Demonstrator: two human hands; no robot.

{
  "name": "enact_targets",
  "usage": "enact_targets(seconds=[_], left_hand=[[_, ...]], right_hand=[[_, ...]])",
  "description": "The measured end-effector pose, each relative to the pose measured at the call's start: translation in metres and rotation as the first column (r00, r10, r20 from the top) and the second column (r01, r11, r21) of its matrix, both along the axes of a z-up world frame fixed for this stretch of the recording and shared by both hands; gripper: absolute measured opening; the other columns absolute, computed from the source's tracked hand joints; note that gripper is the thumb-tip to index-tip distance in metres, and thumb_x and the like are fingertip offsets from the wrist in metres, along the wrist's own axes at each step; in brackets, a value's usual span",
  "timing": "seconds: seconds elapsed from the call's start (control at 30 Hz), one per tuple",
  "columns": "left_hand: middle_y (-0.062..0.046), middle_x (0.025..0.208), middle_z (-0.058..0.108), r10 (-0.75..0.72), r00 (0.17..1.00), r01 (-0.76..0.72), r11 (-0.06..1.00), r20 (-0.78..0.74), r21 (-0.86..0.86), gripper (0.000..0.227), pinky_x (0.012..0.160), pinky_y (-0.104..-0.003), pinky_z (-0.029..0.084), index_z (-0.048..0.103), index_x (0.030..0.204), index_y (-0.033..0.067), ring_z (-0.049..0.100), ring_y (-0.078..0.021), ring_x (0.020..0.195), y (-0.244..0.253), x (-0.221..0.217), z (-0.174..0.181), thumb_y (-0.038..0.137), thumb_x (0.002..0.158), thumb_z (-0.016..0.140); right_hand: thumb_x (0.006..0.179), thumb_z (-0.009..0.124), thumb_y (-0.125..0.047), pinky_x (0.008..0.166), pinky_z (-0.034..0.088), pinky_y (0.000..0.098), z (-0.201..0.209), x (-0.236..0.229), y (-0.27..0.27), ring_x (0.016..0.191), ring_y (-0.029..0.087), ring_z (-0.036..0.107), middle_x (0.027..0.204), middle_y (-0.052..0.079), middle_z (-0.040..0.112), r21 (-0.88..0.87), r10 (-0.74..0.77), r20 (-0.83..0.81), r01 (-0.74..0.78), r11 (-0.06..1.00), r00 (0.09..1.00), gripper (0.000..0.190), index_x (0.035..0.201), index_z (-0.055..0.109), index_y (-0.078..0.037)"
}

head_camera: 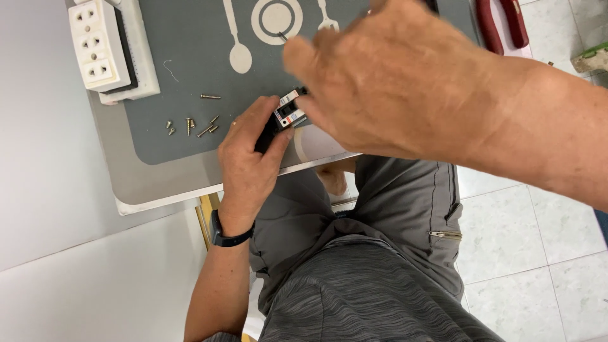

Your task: The person assembles a small black electrical component by inserting screws and tightening them with a screwdriver. They handle multiple screws and the component, turning it over to access different sides, and use a screwdriver to secure the screws.

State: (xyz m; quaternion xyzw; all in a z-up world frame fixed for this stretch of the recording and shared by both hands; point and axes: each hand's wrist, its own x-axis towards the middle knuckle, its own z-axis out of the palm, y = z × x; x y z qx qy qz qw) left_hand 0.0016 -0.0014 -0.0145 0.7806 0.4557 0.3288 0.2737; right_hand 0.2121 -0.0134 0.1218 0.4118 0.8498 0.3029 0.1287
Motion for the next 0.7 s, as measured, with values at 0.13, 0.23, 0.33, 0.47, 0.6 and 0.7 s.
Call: enact_targets(seconds=[0.13,0.23,0.33,0.47,0.6,0.7], left_hand=[[-0.005,0.134,0.062,-0.058,0.995,0.061,0.997,-0.075,0.036,0.042,0.103,-0.038,0.043,0.060,0.129,0.0182,0.061,-0.0253,0.122,0.018,-0.007,-0.001,0.019,0.088,0.071],[-0.003,0.135,0.060,-0.196,0.963,0.196,0.980,-0.184,-0.022,0.040,0.098,-0.042,0.041,0.058,0.128,0.0143,0.058,-0.0283,0.120,0.031,-0.005,0.025,0.021,0.089,0.060],[-0.012,0.130,0.062,-0.338,0.927,0.341,0.940,-0.163,-0.010,0.041,0.094,-0.044,0.045,0.059,0.123,0.0034,0.058,-0.0352,0.118,0.034,0.000,0.048,0.000,0.083,0.052],[-0.011,0.134,0.056,-0.337,0.937,0.336,0.941,-0.090,-0.032,0.046,0.097,-0.039,0.045,0.058,0.124,0.0083,0.057,-0.0296,0.122,0.031,0.005,0.048,-0.009,0.082,0.049],[-0.008,0.119,0.052,-0.295,0.955,0.295,0.955,-0.039,0.001,0.031,0.074,-0.035,0.041,0.052,0.102,0.0020,0.050,-0.0257,0.087,0.024,0.019,0.053,-0.009,0.075,0.042],[-0.003,0.117,0.043,-0.240,0.969,0.233,0.966,-0.054,-0.114,0.030,0.074,-0.036,0.044,0.052,0.101,0.0126,0.052,-0.0246,0.104,0.009,0.033,0.060,0.007,0.074,0.063]], right_hand=[[0.110,0.029,-0.043,0.032,0.022,0.0191,-0.012,0.000,0.012,0.030,0.000,0.048,0.040,-0.020,0.040,-0.040,0.024,0.192,-0.016,0.999,0.981,0.043,0.115,0.052,-0.007],[0.120,0.025,-0.080,0.044,0.034,0.0174,-0.026,0.006,0.021,0.058,-0.002,0.052,0.063,-0.019,0.050,0.275,-0.078,0.033,0.066,0.959,0.996,0.067,0.088,0.059,-0.032],[0.119,0.022,-0.067,0.049,0.038,0.0206,-0.009,-0.001,0.019,0.069,0.005,0.055,0.077,-0.012,0.055,0.185,-0.017,0.093,-0.001,0.983,0.996,0.063,0.097,0.059,-0.021],[0.104,0.044,-0.029,0.048,0.024,0.0257,-0.006,0.000,0.016,0.054,0.008,0.041,0.071,-0.010,0.047,0.129,0.121,0.180,-0.145,0.981,0.976,0.041,0.065,0.058,-0.031],[0.085,0.059,-0.020,0.042,0.034,0.0240,-0.004,-0.007,0.023,0.054,0.012,0.060,0.064,-0.012,0.062,-0.121,0.065,0.295,-0.030,0.992,0.953,0.053,0.137,0.053,-0.032],[0.090,0.053,-0.016,0.053,0.038,0.0313,0.002,-0.012,0.017,0.067,0.016,0.060,0.076,-0.006,0.065,-0.207,-0.010,0.182,0.048,0.977,0.983,0.018,0.095,0.067,-0.026]])
